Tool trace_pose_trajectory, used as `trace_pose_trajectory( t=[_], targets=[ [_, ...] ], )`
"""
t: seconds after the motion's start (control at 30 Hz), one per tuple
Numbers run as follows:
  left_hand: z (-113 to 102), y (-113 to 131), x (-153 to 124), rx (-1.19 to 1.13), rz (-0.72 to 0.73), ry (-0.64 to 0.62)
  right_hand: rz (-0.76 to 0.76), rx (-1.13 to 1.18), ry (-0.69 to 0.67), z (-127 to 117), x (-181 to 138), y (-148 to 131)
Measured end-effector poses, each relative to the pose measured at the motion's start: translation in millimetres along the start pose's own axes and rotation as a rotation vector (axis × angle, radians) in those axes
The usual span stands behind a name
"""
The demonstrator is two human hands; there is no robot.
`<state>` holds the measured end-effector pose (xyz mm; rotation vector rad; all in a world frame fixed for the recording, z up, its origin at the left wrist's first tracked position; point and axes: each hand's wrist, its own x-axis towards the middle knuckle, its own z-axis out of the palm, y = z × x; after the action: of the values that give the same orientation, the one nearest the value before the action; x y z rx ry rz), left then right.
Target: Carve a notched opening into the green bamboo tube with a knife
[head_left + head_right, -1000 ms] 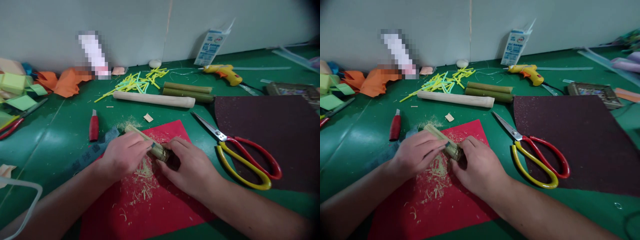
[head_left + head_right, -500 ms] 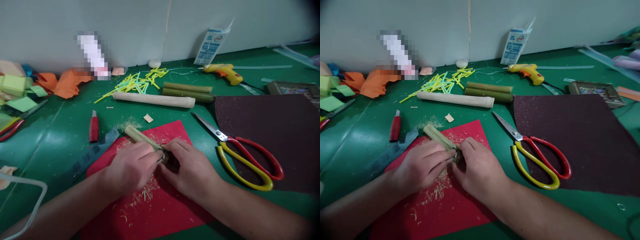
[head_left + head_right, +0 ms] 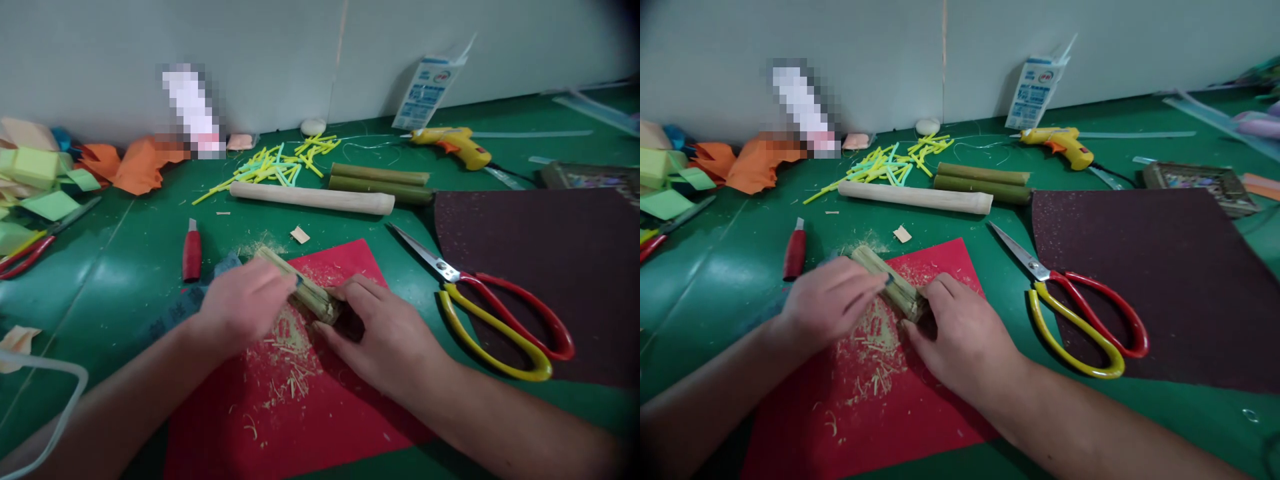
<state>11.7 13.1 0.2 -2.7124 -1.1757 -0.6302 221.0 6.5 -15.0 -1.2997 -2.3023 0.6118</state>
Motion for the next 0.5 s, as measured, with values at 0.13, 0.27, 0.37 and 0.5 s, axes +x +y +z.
trace_pose_trajectory(
  t=[0.13, 0.27, 0.37, 0.5],
  targets=[
    [1.2, 0.8, 0.4, 0.007, -0.007, 0.009, 0.002, -0.013, 0.005, 0.3, 1.3, -0.9],
    [3.3, 8.7, 2.7, -0.069, 0.08, -0.04, -0.006, -0.007, 0.002, 0.3, 0.8, -0.7],
    [2.0, 1.4, 1.1, -0.031, -0.011, -0.01, 0.0, -0.009, 0.008, 0.0, 0.4, -0.7],
    [1.1, -0.4, 0.8, -0.02, 0.002, 0.0, 0.007, -0.017, 0.002, -0.3, 1.1, -0.7]
  ],
)
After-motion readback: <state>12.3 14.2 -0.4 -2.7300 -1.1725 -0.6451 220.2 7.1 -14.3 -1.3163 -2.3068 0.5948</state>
